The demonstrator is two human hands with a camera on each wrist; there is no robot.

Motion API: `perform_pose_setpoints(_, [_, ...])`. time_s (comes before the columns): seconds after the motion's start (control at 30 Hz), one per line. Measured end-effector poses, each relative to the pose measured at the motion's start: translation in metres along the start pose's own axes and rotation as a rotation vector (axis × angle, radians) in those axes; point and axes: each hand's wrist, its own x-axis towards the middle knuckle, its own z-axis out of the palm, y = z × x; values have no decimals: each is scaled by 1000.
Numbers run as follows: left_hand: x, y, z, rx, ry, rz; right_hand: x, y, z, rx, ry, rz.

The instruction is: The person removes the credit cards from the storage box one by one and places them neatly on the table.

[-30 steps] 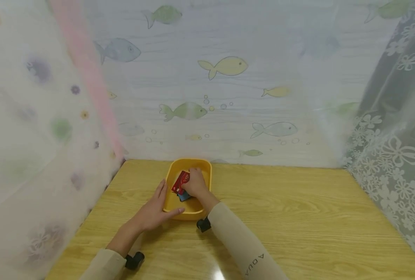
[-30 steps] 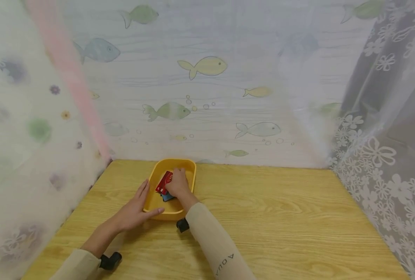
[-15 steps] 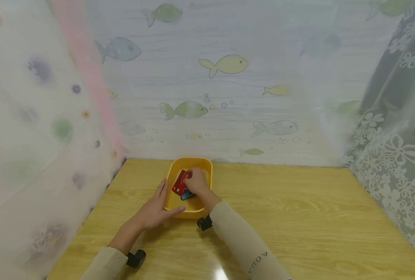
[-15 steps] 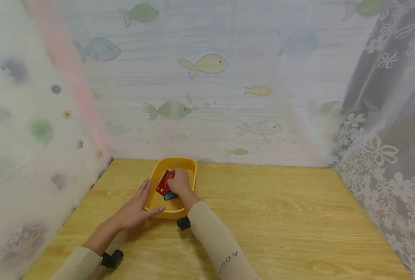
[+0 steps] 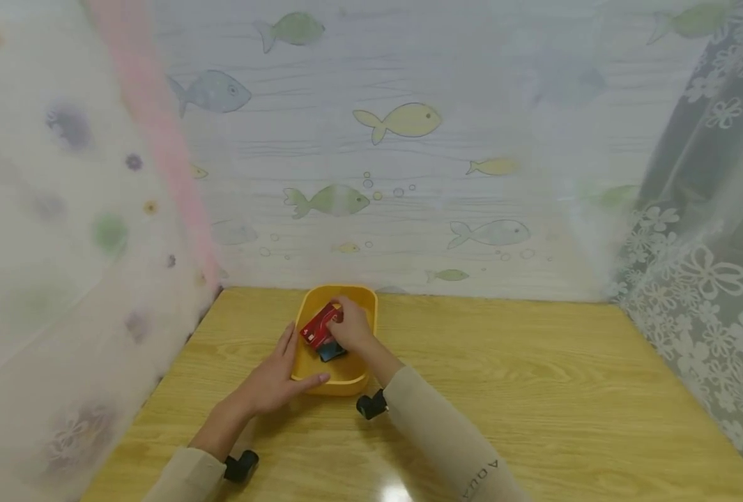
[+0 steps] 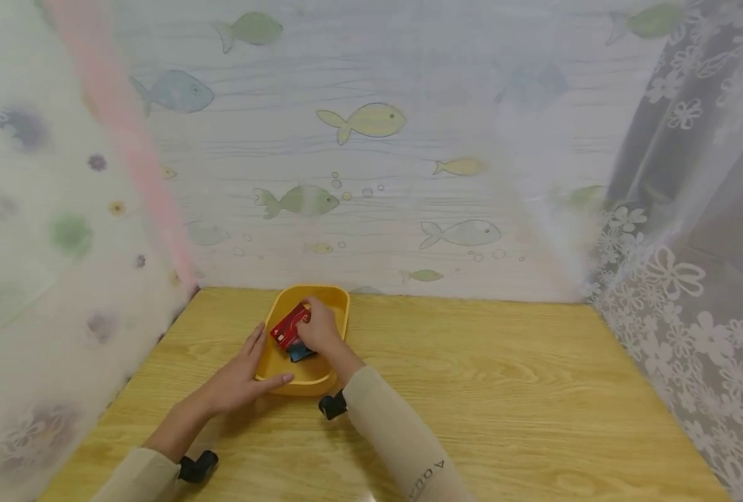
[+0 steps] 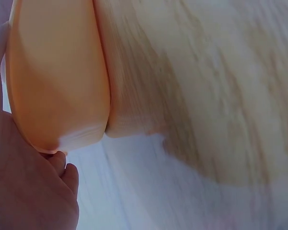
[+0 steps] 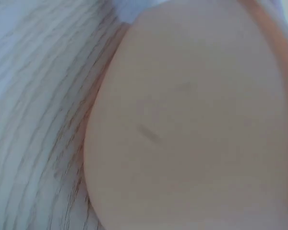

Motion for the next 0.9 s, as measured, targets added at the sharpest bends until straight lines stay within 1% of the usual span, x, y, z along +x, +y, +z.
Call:
perform_pose_setpoints(0.13, [0,0,0,-2,3,8,-9,-6,-6,43,-26,-24])
perform_pose_setpoints(0.3, [0,1,0,-5,-11,2,-18,-8,-15,51,-23,-43])
perform_pose_setpoints(0.6, [-1,2,0,-14,-22,-24,-31,-5,-41,47,24,-107])
perform_pose_setpoints(0.73, [-1,2,0,-13,-21,-27,-34,0,-52,56,50,-121])
perform_pose_setpoints(0.9, [-1,2,1,-6,-14,-21,-39,5,-63,71,82,-115])
